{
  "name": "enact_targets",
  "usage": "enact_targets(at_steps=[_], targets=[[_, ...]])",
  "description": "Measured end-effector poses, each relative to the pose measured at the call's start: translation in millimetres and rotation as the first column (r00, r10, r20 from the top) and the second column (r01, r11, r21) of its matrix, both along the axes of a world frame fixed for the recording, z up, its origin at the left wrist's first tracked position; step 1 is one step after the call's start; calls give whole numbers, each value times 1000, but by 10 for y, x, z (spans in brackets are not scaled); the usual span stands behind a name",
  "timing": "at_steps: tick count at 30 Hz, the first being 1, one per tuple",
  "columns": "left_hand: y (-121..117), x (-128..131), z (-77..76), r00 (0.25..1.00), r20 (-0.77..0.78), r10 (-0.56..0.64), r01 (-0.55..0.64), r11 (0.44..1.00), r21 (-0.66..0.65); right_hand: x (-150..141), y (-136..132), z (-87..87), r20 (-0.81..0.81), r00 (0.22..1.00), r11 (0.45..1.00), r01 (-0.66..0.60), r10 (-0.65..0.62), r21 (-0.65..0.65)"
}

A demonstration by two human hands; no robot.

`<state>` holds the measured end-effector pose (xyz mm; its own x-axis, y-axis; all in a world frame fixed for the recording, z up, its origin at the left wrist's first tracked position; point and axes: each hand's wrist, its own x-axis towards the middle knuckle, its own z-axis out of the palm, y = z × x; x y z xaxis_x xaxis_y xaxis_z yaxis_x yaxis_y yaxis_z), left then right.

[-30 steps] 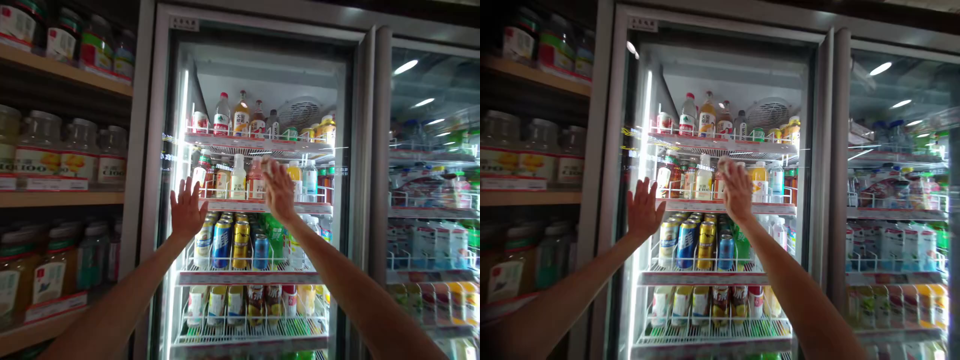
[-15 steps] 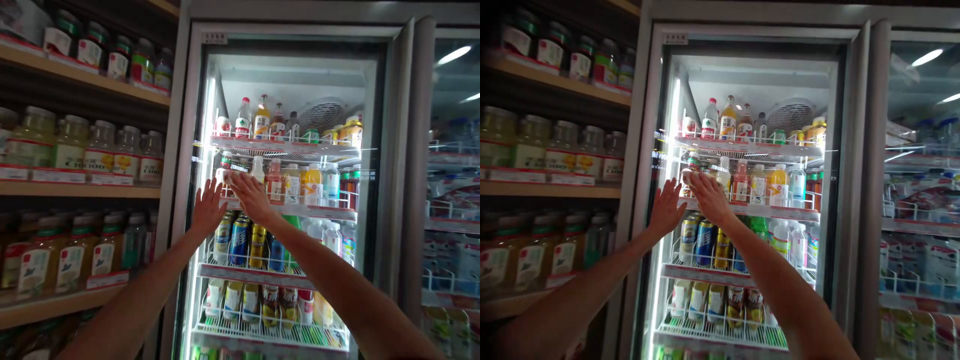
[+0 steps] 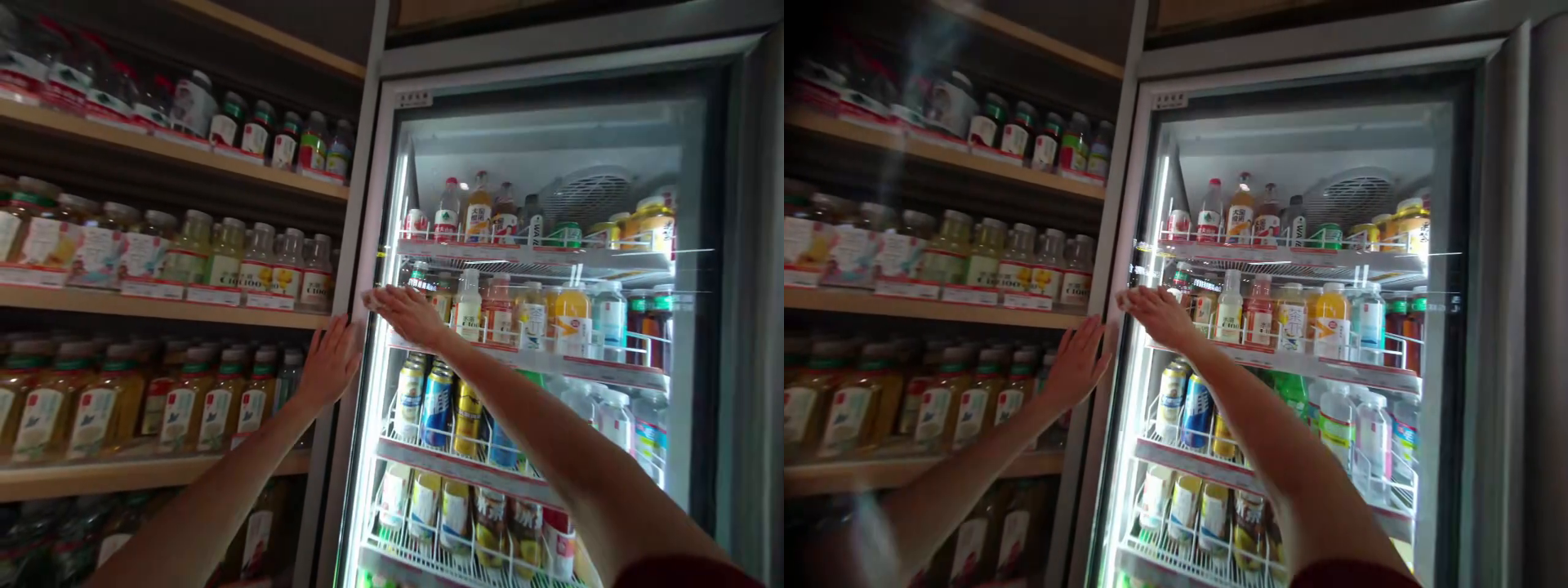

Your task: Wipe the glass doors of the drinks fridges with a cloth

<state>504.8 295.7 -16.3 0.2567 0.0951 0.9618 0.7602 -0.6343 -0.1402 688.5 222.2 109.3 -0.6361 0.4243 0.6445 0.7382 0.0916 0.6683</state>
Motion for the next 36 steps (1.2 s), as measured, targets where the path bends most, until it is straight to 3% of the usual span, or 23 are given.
enact_targets(at_steps=[3, 5, 7, 10, 12, 13, 15, 17, 19, 23, 25, 27, 29, 31, 33, 36], targets=[[-37, -5, 91, 1000, 20, -7, 7, 1000, 19, 31, -1, 355, -259, 966, 983, 66, -19, 172], [-64, 27, 143, 999, 17, -32, 31, 999, 30, 11, 20, 449, -348, 937, 970, 101, -18, 221], [-90, 64, 185, 998, 17, -61, 60, 998, 33, -43, 53, 274, -262, 965, 984, 80, -36, 162], [-122, 106, 248, 994, 55, -94, 93, 995, 26, -45, 36, -267, 14, 999, 1000, 28, -28, 5], [-139, 141, 290, 990, 78, -114, 112, 993, 23, 86, -63, -499, 135, 991, 998, 10, -3, -56], [-148, 170, 308, 989, 81, -122, 121, 992, 21, 190, -136, -524, 128, 992, 999, 14, -9, -45], [-175, 266, 332, 987, 72, -143, 142, 990, 19, 431, -308, -425, -51, 997, 994, 68, -64, 80], [-217, 421, 329, 984, 54, -172, 171, 985, 19, 641, -477, -284, -333, 938, 950, 185, -95, 250], [-277, 625, 299, 977, 32, -211, 210, 977, 25, 767, -612, -280, -472, 877, 907, 265, -87, 326], [-406, 1064, 190, 957, -51, -286, 288, 956, 57, 964, -847, -671, -214, 965, 967, 189, -151, 171], [-436, 1239, 134, 952, -66, -301, 305, 950, 73, 1213, -1026, -781, -212, 964, 963, 201, -161, 181], [-432, 1362, 88, 954, -40, -296, 298, 950, 92, 1555, -1241, -732, -418, 899, 897, 288, -133, 335], [-406, 1432, 57, 958, -7, -286, 285, 952, 116, 1854, -1420, -622, -604, 796, 788, 394, -35, 473], [-378, 1460, 43, 958, 4, -288, 285, 949, 137, 1977, -1494, -603, -664, 747, 723, 437, 39, 534], [-362, 1463, 42, 954, 8, -301, 297, 944, 147, 1909, -1459, -754, -617, 787, 748, 395, 25, 533], [-366, 1457, 51, 947, 7, -322, 317, 936, 151, 1747, -1390, -1136, -349, 929, 905, 251, -125, 343]])
